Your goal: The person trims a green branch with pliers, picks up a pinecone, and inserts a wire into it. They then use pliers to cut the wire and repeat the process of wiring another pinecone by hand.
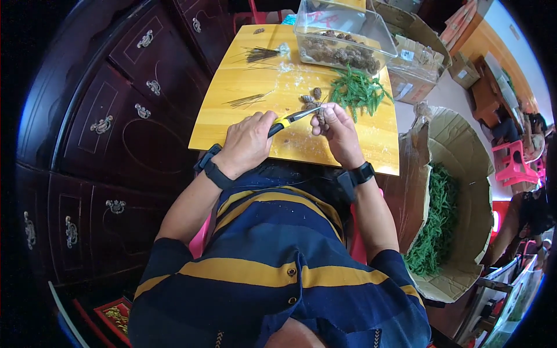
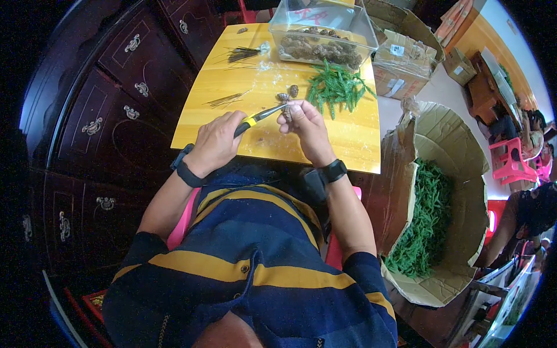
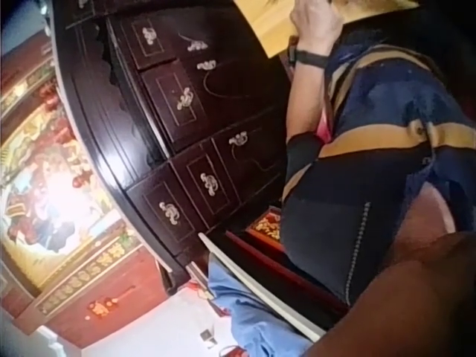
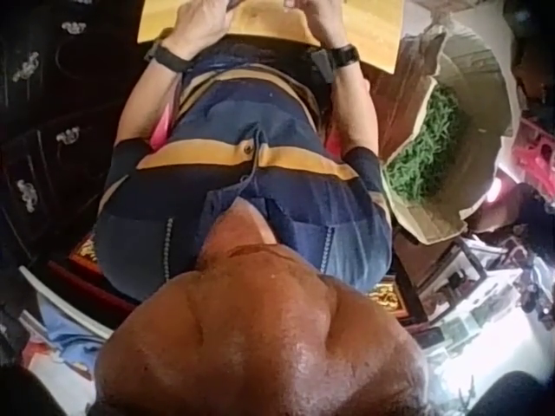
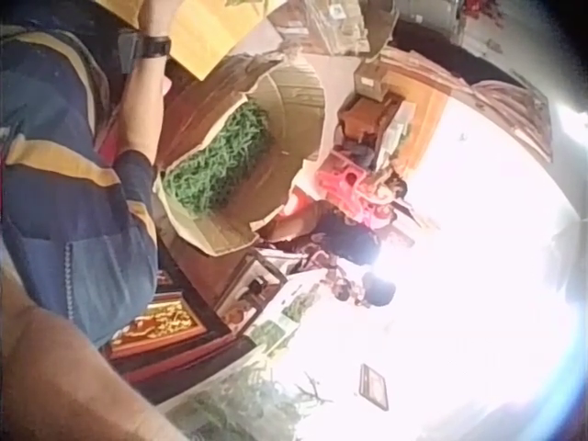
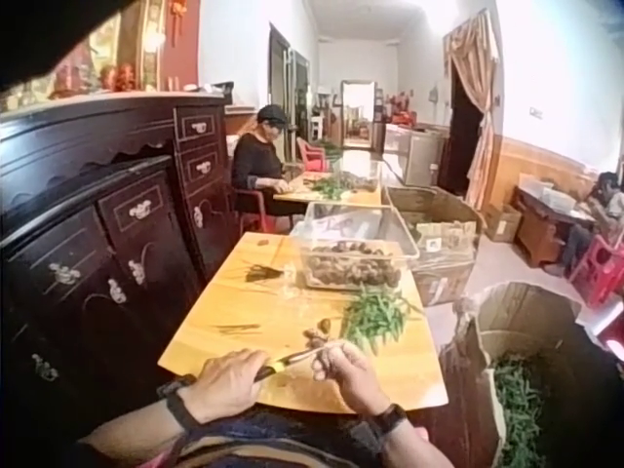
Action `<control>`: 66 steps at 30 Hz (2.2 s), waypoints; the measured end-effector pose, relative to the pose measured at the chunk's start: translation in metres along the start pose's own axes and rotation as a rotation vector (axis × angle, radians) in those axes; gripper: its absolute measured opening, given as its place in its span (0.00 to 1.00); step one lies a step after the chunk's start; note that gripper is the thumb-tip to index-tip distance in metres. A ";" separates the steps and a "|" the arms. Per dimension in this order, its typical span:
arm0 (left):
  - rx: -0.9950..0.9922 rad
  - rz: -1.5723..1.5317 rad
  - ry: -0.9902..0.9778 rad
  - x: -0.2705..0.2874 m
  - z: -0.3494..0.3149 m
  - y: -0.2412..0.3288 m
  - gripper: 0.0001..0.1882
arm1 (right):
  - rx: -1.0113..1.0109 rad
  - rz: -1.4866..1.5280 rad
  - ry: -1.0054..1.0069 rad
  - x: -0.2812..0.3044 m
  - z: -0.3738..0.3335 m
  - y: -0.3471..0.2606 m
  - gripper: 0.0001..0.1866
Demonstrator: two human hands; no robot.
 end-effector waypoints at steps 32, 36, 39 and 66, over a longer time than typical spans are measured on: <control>0.035 -0.130 -0.199 -0.013 -0.011 -0.014 0.12 | -0.057 -0.388 0.003 -0.004 -0.004 0.003 0.11; 0.006 -0.133 -0.195 -0.015 -0.012 -0.017 0.12 | -0.149 -0.318 -0.065 -0.010 -0.006 0.002 0.14; -0.022 -0.159 -0.187 -0.015 -0.015 -0.017 0.12 | -0.246 -0.207 -0.129 -0.008 -0.009 0.005 0.16; -0.005 -0.133 -0.102 -0.025 -0.014 -0.037 0.10 | -0.240 -0.409 -0.088 -0.001 -0.005 0.012 0.11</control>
Point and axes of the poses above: each hand's wrist, its own z-axis towards the middle knuckle, its own x-axis out of the back of the hand, y = z × x, the point moved 8 cm from there along z, towards the middle knuckle, and after that the axes turned 4 degrees about -y, right-handed, at the moved point
